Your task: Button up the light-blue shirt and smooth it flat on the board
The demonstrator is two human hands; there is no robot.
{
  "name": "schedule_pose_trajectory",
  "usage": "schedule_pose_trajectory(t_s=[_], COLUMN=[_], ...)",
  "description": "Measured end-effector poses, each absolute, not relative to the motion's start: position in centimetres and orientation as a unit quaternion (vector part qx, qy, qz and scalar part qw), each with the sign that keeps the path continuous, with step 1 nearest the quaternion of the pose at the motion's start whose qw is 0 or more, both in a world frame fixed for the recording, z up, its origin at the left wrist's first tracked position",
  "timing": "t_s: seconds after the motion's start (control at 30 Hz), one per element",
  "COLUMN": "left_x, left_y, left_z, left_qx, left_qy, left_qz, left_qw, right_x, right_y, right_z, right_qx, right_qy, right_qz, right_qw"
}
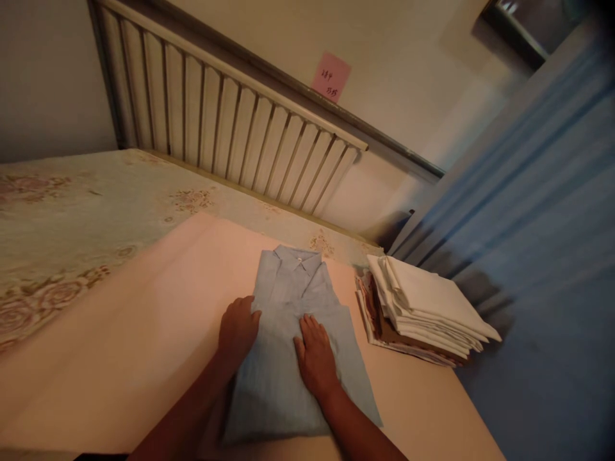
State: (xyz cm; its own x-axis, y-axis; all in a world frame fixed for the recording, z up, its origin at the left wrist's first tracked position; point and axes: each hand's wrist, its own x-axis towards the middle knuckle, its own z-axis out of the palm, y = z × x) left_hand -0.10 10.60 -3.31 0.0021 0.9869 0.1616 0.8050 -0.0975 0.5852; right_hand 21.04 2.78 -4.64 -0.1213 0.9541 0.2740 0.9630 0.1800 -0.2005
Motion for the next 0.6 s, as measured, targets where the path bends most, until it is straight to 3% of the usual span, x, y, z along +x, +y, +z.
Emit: schedule_pose_trajectory(t_s=[0.23,0.6], left_x=[-0.7,-0.8], left_y=[10.9,10.8], left_z=[-2.3,-2.6], left_qx=[0.633,0.646], left_qy=[0.687,0.69], left_qz=[0.267,0.258], left_qw=[0.236,0.201], right_x=[21.3,21.2], right_y=[2.8,2.8], right_z=[-5.2,-5.0], right_qx=[-0.631,-0.633], right_qy=[-0.749,-0.75], right_qz=[-0.014,-0.016], right_qw=[0.202,0.193])
